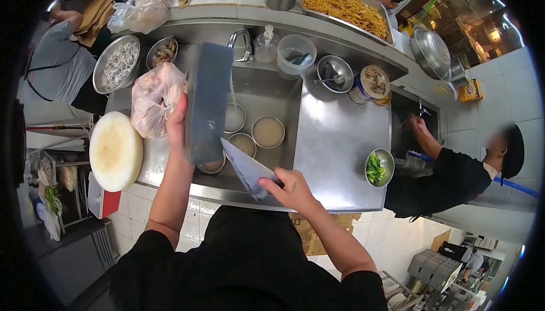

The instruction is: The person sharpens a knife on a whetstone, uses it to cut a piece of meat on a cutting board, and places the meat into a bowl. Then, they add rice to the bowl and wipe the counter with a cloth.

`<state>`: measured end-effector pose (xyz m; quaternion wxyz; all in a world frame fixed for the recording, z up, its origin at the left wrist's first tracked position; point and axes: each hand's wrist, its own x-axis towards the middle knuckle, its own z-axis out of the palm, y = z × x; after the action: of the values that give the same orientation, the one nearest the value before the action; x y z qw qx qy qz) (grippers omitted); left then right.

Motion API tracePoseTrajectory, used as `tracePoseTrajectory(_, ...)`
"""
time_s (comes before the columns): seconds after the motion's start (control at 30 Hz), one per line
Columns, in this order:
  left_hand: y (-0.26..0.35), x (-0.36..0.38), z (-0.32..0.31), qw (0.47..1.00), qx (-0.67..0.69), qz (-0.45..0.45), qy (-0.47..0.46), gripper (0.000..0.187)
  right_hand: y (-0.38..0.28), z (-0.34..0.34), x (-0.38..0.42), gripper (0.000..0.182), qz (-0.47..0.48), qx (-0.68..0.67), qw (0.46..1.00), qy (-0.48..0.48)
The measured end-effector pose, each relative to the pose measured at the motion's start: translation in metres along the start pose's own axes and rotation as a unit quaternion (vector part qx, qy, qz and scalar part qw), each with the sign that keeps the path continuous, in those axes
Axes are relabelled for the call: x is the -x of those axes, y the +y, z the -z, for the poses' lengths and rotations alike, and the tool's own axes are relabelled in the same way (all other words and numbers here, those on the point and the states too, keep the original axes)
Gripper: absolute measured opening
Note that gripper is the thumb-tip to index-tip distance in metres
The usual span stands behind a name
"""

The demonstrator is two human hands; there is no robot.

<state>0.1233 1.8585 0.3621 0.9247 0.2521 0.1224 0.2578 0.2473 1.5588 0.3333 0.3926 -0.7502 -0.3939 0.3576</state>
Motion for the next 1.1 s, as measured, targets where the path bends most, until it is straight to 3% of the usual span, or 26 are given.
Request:
tracePoseTrajectory(0.07, -0.019, 0.010, -0.017, 1.000, -0.004, -0.016, -0.018, 0.071, -0.016, 0.001, -0.016, 0.049, 0.032, 0.013, 0.999, 0.014)
tracePoseTrajectory(0.13, -0.047, 0.028, -0.007, 0.998, -0.042, 0.032, 0.015, 0.080, -0.036, 0.015, -0.052, 0.048, 0.059, -0.016, 0.994, 0.087)
tracePoseTrajectory(0.2, -0.067, 0.043, -0.007, 0.988, -0.137, 0.065, -0.032, 0.087, -0.065, 0.046, -0.099, 0.046, 0.034, -0.075, 0.985, 0.149)
tracePoseTrajectory(0.23, -0.063, 0.046, -0.031, 0.993, -0.080, 0.069, -0.059, 0.088, -0.061, 0.042, -0.099, 0.047, 0.031, -0.072, 0.987, 0.142)
tracePoseTrajectory(0.3, -0.052, 0.039, -0.007, 0.993, -0.116, 0.032, -0.016, 0.087, -0.038, 0.026, -0.091, 0.048, 0.028, -0.062, 0.989, 0.128)
tracePoseTrajectory(0.37, -0.026, 0.019, 0.034, 0.983, -0.176, -0.037, 0.033, 0.087, 0.024, 0.001, -0.043, 0.051, 0.061, 0.060, 0.996, 0.013)
tracePoseTrajectory(0.4, 0.001, 0.015, 0.025, 0.995, -0.076, -0.028, 0.063, 0.077, 0.061, -0.006, -0.020, 0.051, -0.020, 0.107, 0.992, -0.060)
tracePoseTrajectory(0.43, 0.026, 0.003, 0.047, 0.998, -0.026, -0.022, 0.053, 0.065, 0.087, -0.008, -0.002, 0.052, -0.017, 0.147, 0.986, -0.073)
tracePoseTrajectory(0.5, 0.079, -0.026, 0.067, 0.988, -0.074, -0.051, 0.122, 0.057, 0.131, -0.016, 0.003, 0.050, -0.086, 0.114, 0.989, -0.028)
tracePoseTrajectory(0.57, 0.119, -0.064, 0.079, 0.979, -0.198, -0.031, 0.042, 0.054, 0.130, -0.021, -0.014, 0.045, -0.180, 0.037, 0.983, -0.020)
tracePoseTrajectory(0.6, 0.126, -0.090, 0.085, 0.953, -0.294, -0.013, 0.067, 0.053, 0.112, -0.022, -0.045, 0.040, -0.235, -0.022, 0.971, -0.036)
tracePoseTrajectory(0.67, 0.129, -0.143, 0.112, 0.872, -0.475, 0.019, 0.116, 0.052, 0.105, -0.044, -0.121, 0.026, -0.228, -0.280, 0.925, -0.121)
tracePoseTrajectory(0.73, 0.118, -0.195, 0.138, 0.840, -0.525, 0.064, 0.122, 0.052, 0.088, -0.077, -0.202, 0.022, -0.251, -0.460, 0.844, -0.119)
tracePoseTrajectory(0.77, 0.114, -0.228, 0.167, 0.800, -0.586, 0.088, 0.091, 0.054, 0.081, -0.100, -0.235, 0.023, -0.265, -0.471, 0.838, -0.067)
tracePoseTrajectory(0.8, 0.109, -0.253, 0.188, 0.725, -0.680, 0.085, 0.063, 0.066, 0.077, -0.113, -0.257, 0.024, -0.281, -0.482, 0.830, -0.015)
tracePoseTrajectory(0.87, 0.108, -0.275, 0.178, 0.527, -0.849, 0.045, -0.021, 0.076, 0.068, -0.107, -0.261, 0.014, -0.235, -0.222, 0.944, -0.068)
tracePoseTrajectory(0.9, 0.106, -0.285, 0.177, 0.499, -0.862, 0.066, -0.061, 0.079, 0.065, -0.103, -0.259, 0.015, -0.208, -0.083, 0.970, -0.094)
tracePoseTrajectory(0.93, 0.106, -0.296, 0.178, 0.471, -0.872, 0.085, -0.098, 0.081, 0.077, -0.095, -0.250, 0.017, -0.111, 0.062, 0.991, -0.044)
tracePoseTrajectory(0.97, 0.108, -0.306, 0.181, 0.443, -0.881, 0.101, -0.132, 0.083, 0.093, -0.081, -0.234, 0.024, -0.007, 0.207, 0.978, 0.005)
tracePoseTrajectory(1.0, 0.108, -0.313, 0.186, 0.441, -0.882, 0.107, -0.127, 0.082, 0.102, -0.074, -0.226, 0.033, 0.097, 0.344, 0.932, 0.052)
tracePoseTrajectory(1.1, 0.096, -0.336, 0.208, 0.444, -0.883, 0.091, -0.123, 0.076, 0.090, -0.065, -0.245, 0.051, 0.073, 0.436, 0.894, 0.077)
